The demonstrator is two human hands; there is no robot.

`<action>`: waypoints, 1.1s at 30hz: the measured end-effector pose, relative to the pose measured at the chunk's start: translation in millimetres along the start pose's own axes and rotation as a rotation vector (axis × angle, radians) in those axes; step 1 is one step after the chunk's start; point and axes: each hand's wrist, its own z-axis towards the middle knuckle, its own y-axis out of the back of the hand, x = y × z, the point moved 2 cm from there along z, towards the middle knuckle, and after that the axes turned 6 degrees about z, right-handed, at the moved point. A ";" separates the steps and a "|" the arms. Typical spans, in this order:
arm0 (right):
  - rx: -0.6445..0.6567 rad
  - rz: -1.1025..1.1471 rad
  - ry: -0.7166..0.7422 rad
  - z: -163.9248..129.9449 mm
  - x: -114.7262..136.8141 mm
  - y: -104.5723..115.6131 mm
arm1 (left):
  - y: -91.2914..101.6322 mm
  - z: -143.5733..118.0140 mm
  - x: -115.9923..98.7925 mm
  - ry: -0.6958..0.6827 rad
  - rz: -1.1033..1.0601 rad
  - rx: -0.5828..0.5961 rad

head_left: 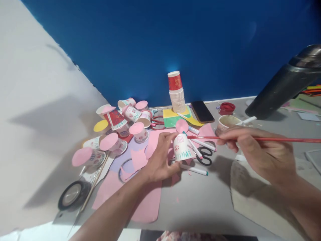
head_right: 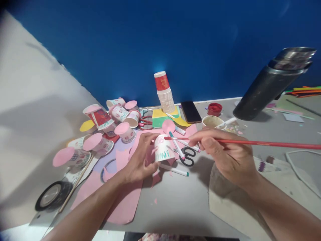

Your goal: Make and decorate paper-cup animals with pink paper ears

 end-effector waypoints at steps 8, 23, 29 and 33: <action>0.047 -0.150 -0.025 -6.0 4.0 -3.0 | -4.3 2.9 4.9 -0.030 0.012 0.010; 0.164 -0.154 0.028 -4.3 1.9 -9.7 | -3.6 5.5 -2.4 -0.034 0.003 -0.002; 0.151 -0.173 0.042 -0.5 -0.2 -10.6 | -5.4 3.7 1.4 -0.049 -0.006 0.015; 0.165 -0.186 0.038 1.1 0.0 -7.8 | -6.5 2.8 5.3 -0.065 -0.010 0.014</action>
